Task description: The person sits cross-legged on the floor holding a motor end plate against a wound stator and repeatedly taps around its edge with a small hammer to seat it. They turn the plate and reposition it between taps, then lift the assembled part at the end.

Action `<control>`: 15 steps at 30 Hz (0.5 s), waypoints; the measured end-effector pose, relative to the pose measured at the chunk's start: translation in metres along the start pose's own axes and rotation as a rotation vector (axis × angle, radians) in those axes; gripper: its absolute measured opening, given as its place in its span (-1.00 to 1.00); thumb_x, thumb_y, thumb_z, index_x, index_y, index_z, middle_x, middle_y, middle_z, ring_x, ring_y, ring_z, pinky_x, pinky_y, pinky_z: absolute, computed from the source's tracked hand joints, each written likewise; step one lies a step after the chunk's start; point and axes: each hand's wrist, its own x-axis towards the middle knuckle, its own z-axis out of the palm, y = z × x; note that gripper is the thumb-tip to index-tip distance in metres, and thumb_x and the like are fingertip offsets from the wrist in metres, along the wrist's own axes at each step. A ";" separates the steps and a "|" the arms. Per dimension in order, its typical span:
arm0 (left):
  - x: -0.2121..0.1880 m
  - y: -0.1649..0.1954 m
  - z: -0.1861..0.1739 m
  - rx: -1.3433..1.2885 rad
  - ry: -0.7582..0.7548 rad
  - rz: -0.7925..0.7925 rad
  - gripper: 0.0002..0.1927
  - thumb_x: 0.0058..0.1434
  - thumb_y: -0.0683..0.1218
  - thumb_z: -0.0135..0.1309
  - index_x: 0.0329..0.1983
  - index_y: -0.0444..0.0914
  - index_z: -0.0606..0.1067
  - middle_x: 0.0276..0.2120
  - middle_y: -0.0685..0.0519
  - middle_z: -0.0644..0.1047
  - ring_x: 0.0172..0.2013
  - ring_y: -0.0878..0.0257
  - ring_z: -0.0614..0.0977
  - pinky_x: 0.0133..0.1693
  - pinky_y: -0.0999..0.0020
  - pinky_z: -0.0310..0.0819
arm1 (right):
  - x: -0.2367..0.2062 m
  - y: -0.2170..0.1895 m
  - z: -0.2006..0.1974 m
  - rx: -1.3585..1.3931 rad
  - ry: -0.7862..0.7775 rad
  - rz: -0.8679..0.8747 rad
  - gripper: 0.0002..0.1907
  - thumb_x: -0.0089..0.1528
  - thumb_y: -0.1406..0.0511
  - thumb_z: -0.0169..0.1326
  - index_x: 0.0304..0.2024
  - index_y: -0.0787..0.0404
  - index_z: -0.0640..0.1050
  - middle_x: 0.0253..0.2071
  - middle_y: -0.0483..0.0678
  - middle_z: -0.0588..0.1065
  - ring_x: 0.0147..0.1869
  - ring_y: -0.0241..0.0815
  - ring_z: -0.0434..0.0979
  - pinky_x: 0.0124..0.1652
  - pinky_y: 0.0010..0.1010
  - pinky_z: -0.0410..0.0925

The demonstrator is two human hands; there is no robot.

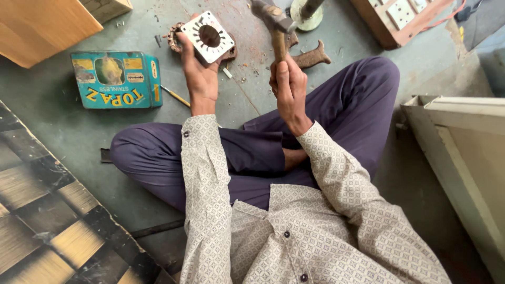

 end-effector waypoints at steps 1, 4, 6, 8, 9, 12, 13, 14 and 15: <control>-0.002 0.002 0.001 -0.113 -0.022 -0.063 -0.16 0.39 0.33 -0.03 0.50 -0.33 0.24 0.18 -0.14 0.51 0.11 0.12 0.60 0.12 0.13 0.58 | -0.001 -0.002 0.000 -0.028 -0.025 -0.065 -0.58 0.56 0.12 -0.22 -0.25 0.28 0.38 -0.48 -0.17 0.28 -0.47 -0.38 0.24 -0.45 -0.46 0.15; -0.006 0.007 0.007 -0.355 -0.179 -0.150 -0.09 0.43 0.37 -0.13 0.53 -0.43 0.19 0.10 -0.14 0.53 0.00 0.15 0.61 0.01 0.24 0.58 | -0.005 -0.005 0.000 -0.208 -0.075 -0.148 -0.56 0.56 0.12 -0.20 -0.30 0.28 0.38 -0.54 -0.15 0.33 -0.50 -0.34 0.30 -0.46 -0.43 0.16; -0.009 0.008 0.012 -0.435 -0.255 -0.177 -0.04 0.42 0.40 -0.14 0.53 -0.46 0.17 0.05 -0.13 0.55 -0.04 0.15 0.62 -0.04 0.27 0.58 | -0.011 -0.008 0.002 -0.142 -0.067 -0.216 -0.56 0.55 0.10 -0.23 -0.24 0.31 0.39 -0.51 -0.11 0.33 -0.49 -0.32 0.31 -0.45 -0.42 0.17; -0.009 0.009 0.017 -0.478 -0.265 -0.183 -0.01 0.37 0.41 -0.14 0.52 -0.47 0.14 0.03 -0.12 0.56 -0.02 0.14 0.62 -0.06 0.28 0.57 | -0.016 -0.011 0.004 -0.095 -0.057 -0.302 -0.56 0.54 0.10 -0.24 -0.24 0.31 0.39 -0.50 -0.08 0.32 -0.48 -0.29 0.30 -0.46 -0.41 0.16; -0.009 0.009 0.019 -0.480 -0.290 -0.178 -0.01 0.38 0.41 -0.14 0.53 -0.46 0.15 0.03 -0.12 0.56 -0.04 0.15 0.62 -0.06 0.28 0.57 | -0.018 -0.013 0.006 -0.078 -0.049 -0.352 -0.56 0.54 0.10 -0.24 -0.27 0.29 0.38 -0.51 -0.07 0.30 -0.48 -0.26 0.29 -0.47 -0.41 0.15; -0.008 0.011 0.024 -0.497 -0.276 -0.217 0.00 0.38 0.40 -0.13 0.56 -0.47 0.15 0.03 -0.14 0.55 -0.07 0.16 0.62 -0.02 0.29 0.57 | -0.016 -0.017 0.014 -0.094 -0.062 -0.408 -0.54 0.55 0.12 -0.22 -0.12 0.45 0.39 -0.47 0.00 0.30 -0.47 -0.18 0.28 -0.45 -0.35 0.19; -0.008 0.012 0.025 -0.514 -0.215 -0.259 0.01 0.38 0.39 -0.13 0.58 -0.49 0.14 0.02 -0.16 0.53 -0.04 0.15 0.62 0.02 0.29 0.57 | -0.015 -0.018 0.016 -0.114 -0.073 -0.413 -0.51 0.55 0.12 -0.21 -0.02 0.53 0.39 -0.45 0.03 0.30 -0.46 -0.15 0.29 -0.43 -0.32 0.22; -0.007 0.012 0.027 -0.532 -0.155 -0.299 0.02 0.38 0.37 -0.13 0.60 -0.51 0.13 0.00 -0.18 0.52 -0.02 0.14 0.62 0.06 0.29 0.57 | -0.011 -0.018 0.019 -0.259 -0.104 -0.305 -0.54 0.54 0.12 -0.16 -0.10 0.48 0.40 -0.49 0.01 0.30 -0.47 -0.16 0.28 -0.42 -0.30 0.20; -0.008 0.011 0.029 -0.565 -0.027 -0.311 -0.02 0.35 0.36 -0.17 0.47 -0.57 0.15 0.04 -0.19 0.54 -0.03 0.11 0.62 0.03 0.24 0.57 | -0.008 -0.018 0.021 -0.404 -0.133 -0.198 -0.56 0.54 0.12 -0.11 -0.18 0.43 0.40 -0.53 0.00 0.29 -0.49 -0.18 0.27 -0.42 -0.29 0.17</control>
